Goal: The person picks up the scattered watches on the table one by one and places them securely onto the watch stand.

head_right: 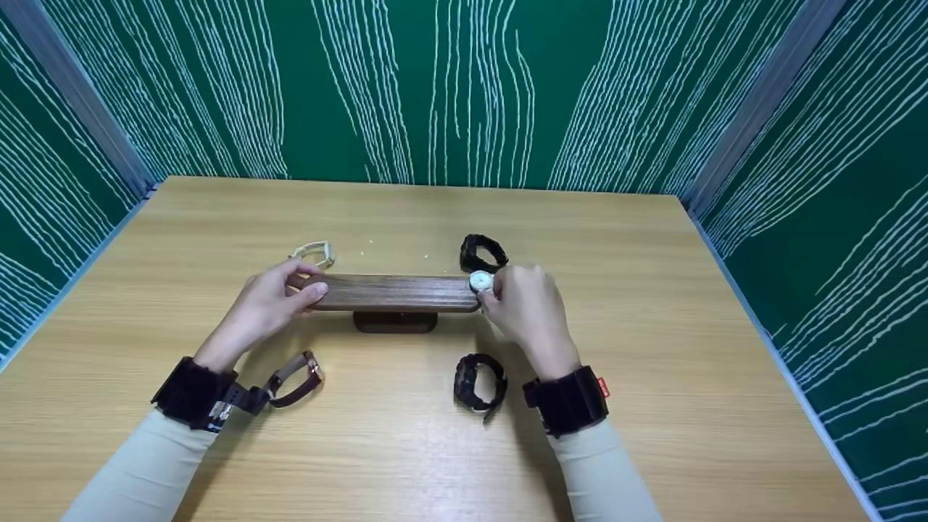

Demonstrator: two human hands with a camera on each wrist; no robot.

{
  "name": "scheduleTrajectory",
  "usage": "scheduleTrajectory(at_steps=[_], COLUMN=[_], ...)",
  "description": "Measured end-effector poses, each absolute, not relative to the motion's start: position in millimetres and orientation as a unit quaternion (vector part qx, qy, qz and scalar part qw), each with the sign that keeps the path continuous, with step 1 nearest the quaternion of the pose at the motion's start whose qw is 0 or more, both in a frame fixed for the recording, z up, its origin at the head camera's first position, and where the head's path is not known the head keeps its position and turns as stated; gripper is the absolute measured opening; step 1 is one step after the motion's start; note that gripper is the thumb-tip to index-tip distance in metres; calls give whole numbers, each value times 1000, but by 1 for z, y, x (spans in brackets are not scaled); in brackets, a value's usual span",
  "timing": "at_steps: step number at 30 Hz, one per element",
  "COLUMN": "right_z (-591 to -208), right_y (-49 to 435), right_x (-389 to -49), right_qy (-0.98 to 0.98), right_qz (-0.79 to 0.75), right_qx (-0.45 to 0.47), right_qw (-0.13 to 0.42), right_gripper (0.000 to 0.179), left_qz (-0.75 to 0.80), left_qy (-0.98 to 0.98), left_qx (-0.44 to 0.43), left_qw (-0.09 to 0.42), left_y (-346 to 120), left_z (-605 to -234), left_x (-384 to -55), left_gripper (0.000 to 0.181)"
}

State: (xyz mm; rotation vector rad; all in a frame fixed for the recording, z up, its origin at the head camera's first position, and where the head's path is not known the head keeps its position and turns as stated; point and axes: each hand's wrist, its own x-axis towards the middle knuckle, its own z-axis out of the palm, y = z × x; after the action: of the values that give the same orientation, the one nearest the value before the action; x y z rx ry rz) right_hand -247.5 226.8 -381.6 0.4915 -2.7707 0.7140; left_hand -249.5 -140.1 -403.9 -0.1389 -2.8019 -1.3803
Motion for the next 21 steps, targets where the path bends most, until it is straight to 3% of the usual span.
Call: scheduleTrajectory(at_steps=[21], right_z=[-383], right_y=[221], right_x=[-243], right_qy=[-958], right_qz=[229], right_qx=[145], right_qw=[89], right_gripper=[21], left_qz=[-438], left_qy=[-898], left_qx=[-49], left_qw=[6], left_y=[-140], left_z=[-404], left_x=[-249], left_gripper=[34])
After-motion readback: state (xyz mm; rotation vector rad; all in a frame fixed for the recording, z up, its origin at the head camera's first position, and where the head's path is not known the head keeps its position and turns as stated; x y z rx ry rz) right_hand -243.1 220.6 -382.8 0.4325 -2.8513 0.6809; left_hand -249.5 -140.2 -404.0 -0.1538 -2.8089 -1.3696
